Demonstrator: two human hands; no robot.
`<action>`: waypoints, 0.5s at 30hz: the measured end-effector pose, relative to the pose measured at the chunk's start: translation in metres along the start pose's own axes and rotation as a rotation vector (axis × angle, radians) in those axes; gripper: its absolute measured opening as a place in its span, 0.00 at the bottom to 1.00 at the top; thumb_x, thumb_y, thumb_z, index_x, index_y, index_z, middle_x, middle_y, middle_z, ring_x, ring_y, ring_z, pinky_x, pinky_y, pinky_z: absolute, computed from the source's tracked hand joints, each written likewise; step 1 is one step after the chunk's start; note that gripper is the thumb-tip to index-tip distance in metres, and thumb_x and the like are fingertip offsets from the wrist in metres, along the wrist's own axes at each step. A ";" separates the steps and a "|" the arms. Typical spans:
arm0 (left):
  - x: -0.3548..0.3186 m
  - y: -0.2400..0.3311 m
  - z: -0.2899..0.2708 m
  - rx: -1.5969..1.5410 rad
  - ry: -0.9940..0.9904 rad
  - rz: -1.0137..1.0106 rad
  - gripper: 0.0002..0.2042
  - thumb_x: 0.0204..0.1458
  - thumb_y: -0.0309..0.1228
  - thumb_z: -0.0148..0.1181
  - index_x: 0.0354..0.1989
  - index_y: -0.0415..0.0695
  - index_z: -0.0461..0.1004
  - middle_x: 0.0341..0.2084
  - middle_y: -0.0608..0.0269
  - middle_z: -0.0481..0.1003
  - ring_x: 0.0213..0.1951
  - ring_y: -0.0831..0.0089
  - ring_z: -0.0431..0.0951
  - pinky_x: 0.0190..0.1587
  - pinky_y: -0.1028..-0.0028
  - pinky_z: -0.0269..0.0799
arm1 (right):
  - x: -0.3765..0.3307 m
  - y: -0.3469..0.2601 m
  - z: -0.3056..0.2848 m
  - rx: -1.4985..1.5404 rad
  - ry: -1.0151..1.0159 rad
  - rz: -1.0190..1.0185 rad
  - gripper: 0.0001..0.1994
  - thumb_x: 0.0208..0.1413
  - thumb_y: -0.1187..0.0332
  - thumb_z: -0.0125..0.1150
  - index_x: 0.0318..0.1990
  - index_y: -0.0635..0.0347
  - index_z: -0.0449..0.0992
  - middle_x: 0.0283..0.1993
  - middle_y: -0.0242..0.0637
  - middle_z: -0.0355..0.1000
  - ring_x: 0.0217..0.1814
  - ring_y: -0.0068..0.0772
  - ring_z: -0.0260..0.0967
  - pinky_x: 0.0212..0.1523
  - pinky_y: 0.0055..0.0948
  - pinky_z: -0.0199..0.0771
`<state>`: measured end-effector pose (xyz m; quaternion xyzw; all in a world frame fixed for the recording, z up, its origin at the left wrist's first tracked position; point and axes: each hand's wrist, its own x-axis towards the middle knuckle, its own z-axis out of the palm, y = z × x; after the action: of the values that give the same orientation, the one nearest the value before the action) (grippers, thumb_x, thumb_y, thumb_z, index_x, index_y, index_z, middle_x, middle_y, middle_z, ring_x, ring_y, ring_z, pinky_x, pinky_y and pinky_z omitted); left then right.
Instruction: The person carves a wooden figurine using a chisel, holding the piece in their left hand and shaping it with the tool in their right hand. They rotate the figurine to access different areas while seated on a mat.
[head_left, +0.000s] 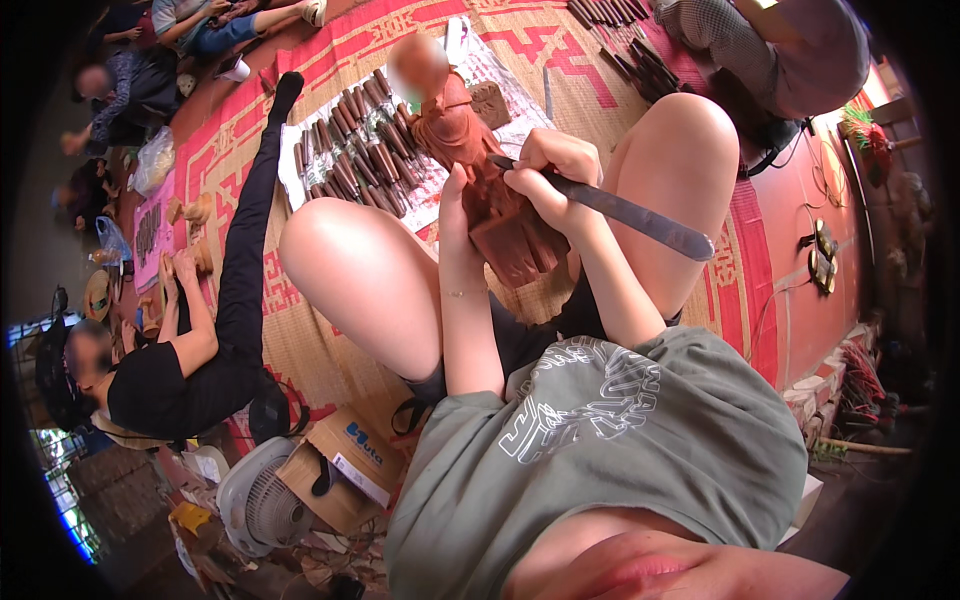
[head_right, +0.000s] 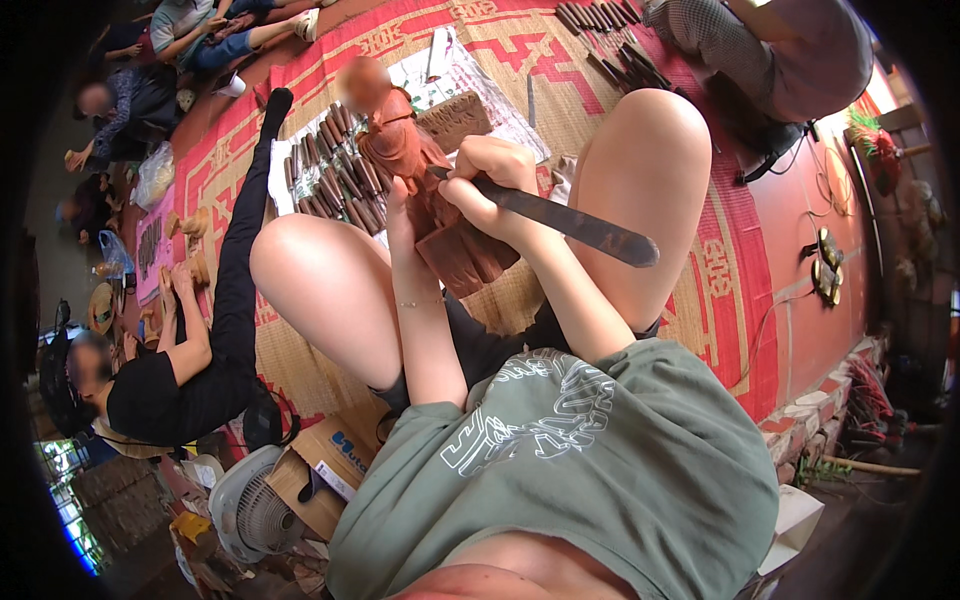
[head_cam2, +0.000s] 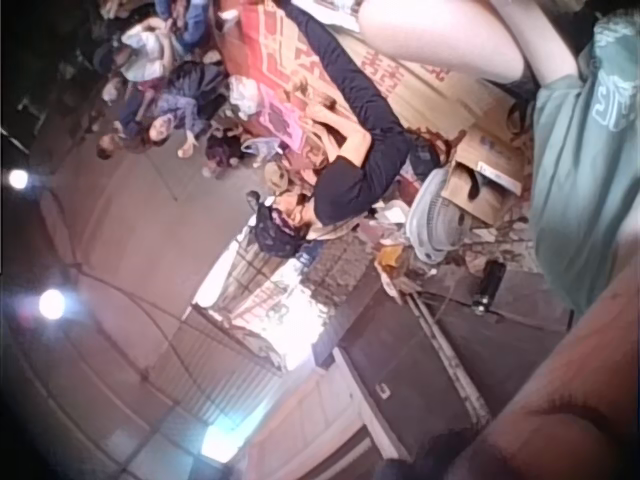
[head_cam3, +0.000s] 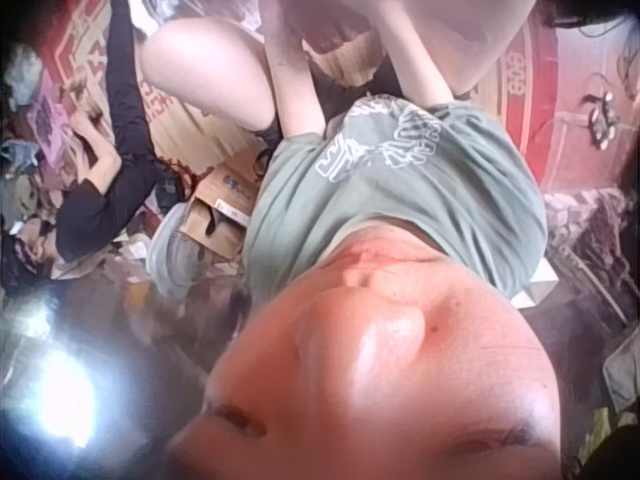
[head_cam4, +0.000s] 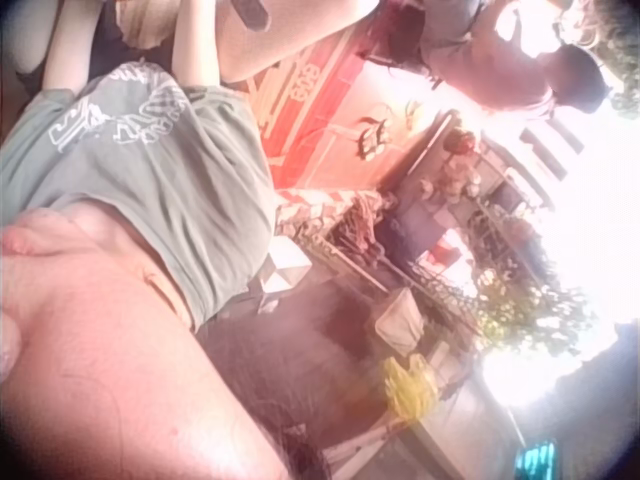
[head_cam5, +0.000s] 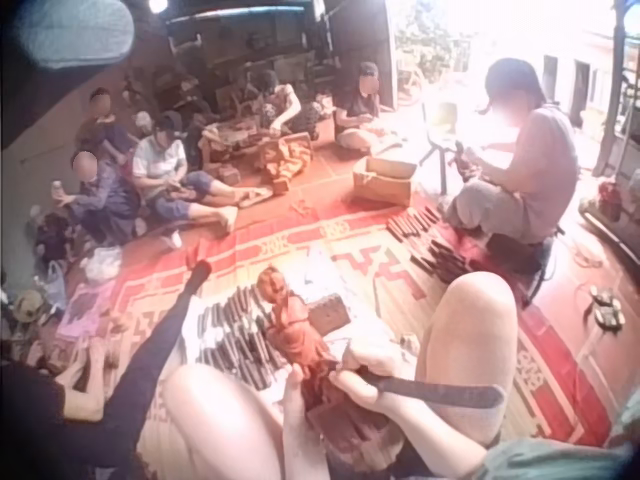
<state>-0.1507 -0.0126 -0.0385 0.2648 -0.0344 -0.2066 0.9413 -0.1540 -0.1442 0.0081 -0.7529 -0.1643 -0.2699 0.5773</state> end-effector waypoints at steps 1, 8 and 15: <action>0.001 0.002 -0.007 -0.027 -0.024 -0.027 0.28 0.53 0.49 0.50 0.55 0.41 0.59 0.47 0.58 0.69 0.48 0.67 0.70 0.54 0.67 0.63 | -0.002 0.003 -0.002 0.000 -0.013 -0.009 0.10 0.33 0.77 0.59 0.15 0.66 0.60 0.15 0.36 0.62 0.17 0.29 0.60 0.22 0.25 0.60; -0.001 0.006 0.012 0.049 0.080 -0.003 0.26 0.53 0.48 0.49 0.52 0.40 0.62 0.45 0.58 0.70 0.45 0.68 0.72 0.50 0.68 0.67 | 0.002 0.002 0.006 0.073 0.097 0.013 0.12 0.32 0.78 0.58 0.14 0.65 0.57 0.16 0.36 0.61 0.18 0.26 0.59 0.22 0.23 0.59; -0.001 0.005 -0.001 0.036 0.040 -0.030 0.26 0.53 0.47 0.50 0.52 0.39 0.62 0.44 0.57 0.70 0.44 0.68 0.73 0.49 0.69 0.68 | -0.005 0.008 -0.005 0.017 -0.008 -0.006 0.12 0.29 0.77 0.56 0.13 0.65 0.56 0.14 0.35 0.57 0.16 0.26 0.55 0.20 0.22 0.54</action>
<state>-0.1499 -0.0075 -0.0366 0.2861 -0.0151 -0.2146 0.9337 -0.1549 -0.1512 -0.0006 -0.7484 -0.1711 -0.2674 0.5823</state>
